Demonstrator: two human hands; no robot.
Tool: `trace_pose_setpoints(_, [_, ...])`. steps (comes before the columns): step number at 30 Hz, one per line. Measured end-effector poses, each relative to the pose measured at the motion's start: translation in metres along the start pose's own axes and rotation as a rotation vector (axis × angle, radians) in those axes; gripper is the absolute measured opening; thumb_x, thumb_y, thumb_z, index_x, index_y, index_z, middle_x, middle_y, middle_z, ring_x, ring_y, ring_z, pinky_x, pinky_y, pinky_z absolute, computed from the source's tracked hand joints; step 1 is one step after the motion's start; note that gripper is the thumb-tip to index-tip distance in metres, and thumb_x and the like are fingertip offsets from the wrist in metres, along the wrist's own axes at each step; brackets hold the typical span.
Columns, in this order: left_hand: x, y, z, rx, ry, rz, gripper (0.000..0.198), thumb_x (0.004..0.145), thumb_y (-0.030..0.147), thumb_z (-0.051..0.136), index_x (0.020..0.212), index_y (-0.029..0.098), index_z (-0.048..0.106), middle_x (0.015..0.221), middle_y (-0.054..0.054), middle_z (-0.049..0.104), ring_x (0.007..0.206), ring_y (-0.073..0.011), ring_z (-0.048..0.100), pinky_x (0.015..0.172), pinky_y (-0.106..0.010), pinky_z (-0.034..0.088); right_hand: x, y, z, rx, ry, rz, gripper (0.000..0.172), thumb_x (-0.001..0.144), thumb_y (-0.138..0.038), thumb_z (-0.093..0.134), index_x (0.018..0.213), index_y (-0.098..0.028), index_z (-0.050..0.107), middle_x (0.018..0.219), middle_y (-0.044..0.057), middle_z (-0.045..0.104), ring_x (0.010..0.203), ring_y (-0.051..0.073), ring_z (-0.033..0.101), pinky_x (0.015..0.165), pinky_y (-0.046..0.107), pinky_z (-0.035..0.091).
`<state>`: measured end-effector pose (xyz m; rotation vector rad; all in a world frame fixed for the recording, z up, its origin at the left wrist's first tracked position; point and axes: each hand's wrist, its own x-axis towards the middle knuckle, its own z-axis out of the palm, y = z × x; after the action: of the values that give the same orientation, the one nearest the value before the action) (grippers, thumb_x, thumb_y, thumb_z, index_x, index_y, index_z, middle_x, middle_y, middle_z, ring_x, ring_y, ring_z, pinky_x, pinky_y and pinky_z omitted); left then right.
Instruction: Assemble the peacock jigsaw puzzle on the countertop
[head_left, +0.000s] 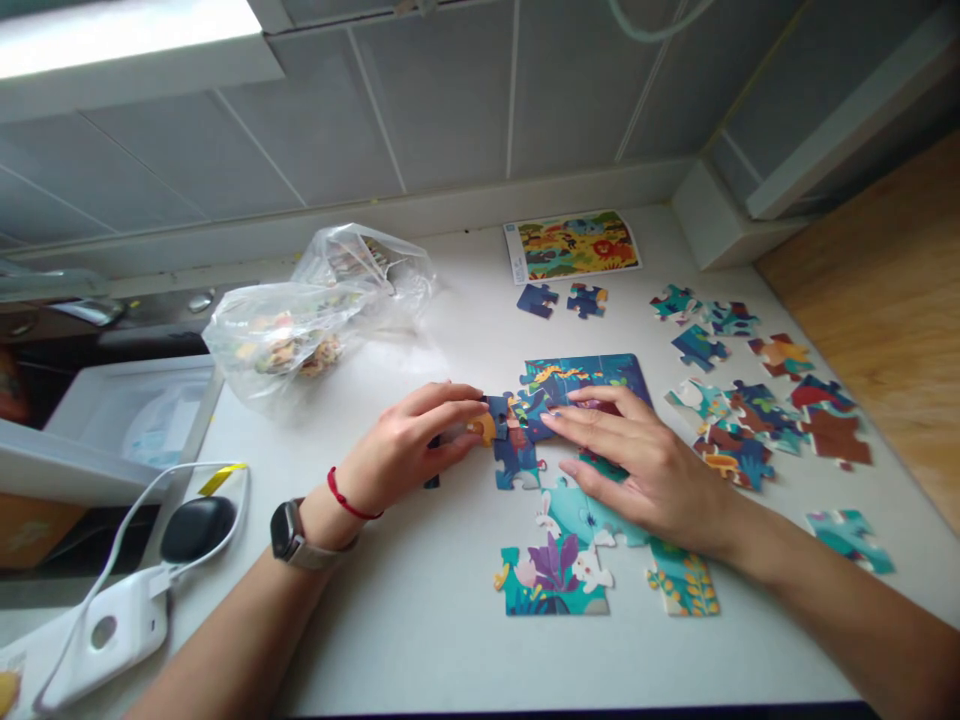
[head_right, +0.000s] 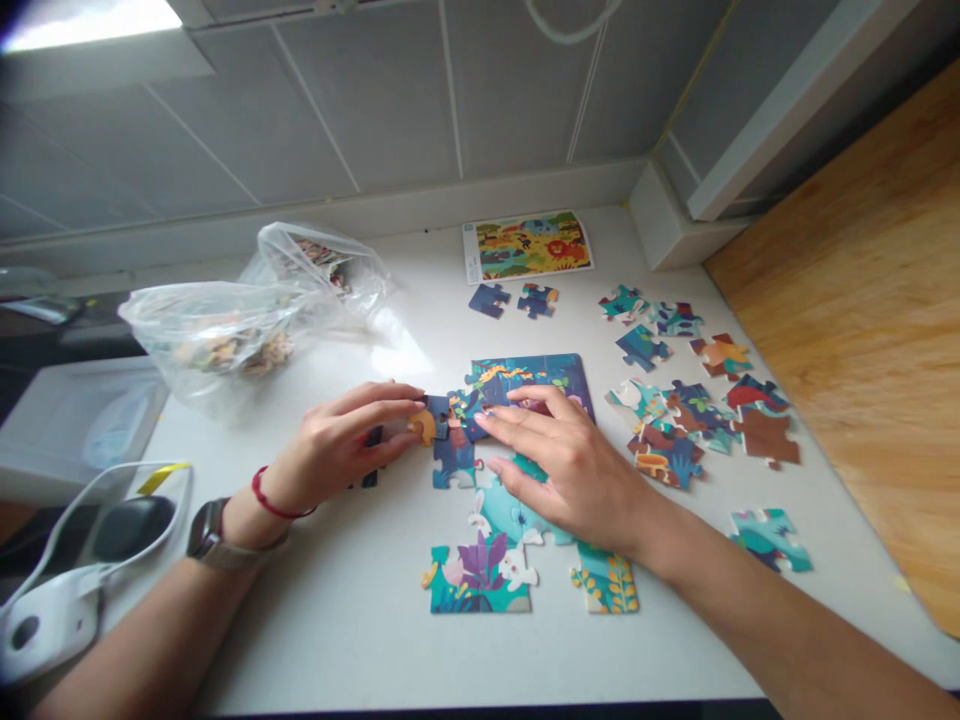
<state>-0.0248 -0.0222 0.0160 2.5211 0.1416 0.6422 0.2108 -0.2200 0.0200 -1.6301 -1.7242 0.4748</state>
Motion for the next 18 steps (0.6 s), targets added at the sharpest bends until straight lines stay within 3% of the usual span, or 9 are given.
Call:
trace_pose_setpoints(6, [-0.002,0.0016,0.0029,-0.014,-0.022,0.0,0.02,0.1,0.015,0.068,0.119,0.019,0.069,0.121,-0.01,0.074,0.107,-0.0185,0.074,0.092,-0.031,0.065,0.0005,0.0018,-0.0016,-0.028,0.087,0.087,0.044,0.099,-0.028,0.069,0.142,-0.032,0.069,0.129,0.005,0.078,0.128,0.032,0.063,0.103,0.057,0.06])
trace_pose_setpoints(18, [-0.0031,0.0018,0.0056,-0.04,-0.001,-0.043,0.03,0.1,0.018,0.069,0.13,0.02,0.064,0.12,-0.011,0.069,0.104,-0.0185,0.072,0.09,-0.031,0.063,0.0017,0.0042,-0.0014,-0.081,0.136,0.066,0.039,0.1,-0.028,0.067,0.139,-0.028,0.071,0.127,0.008,0.077,0.124,0.031,0.063,0.103,0.054,0.057])
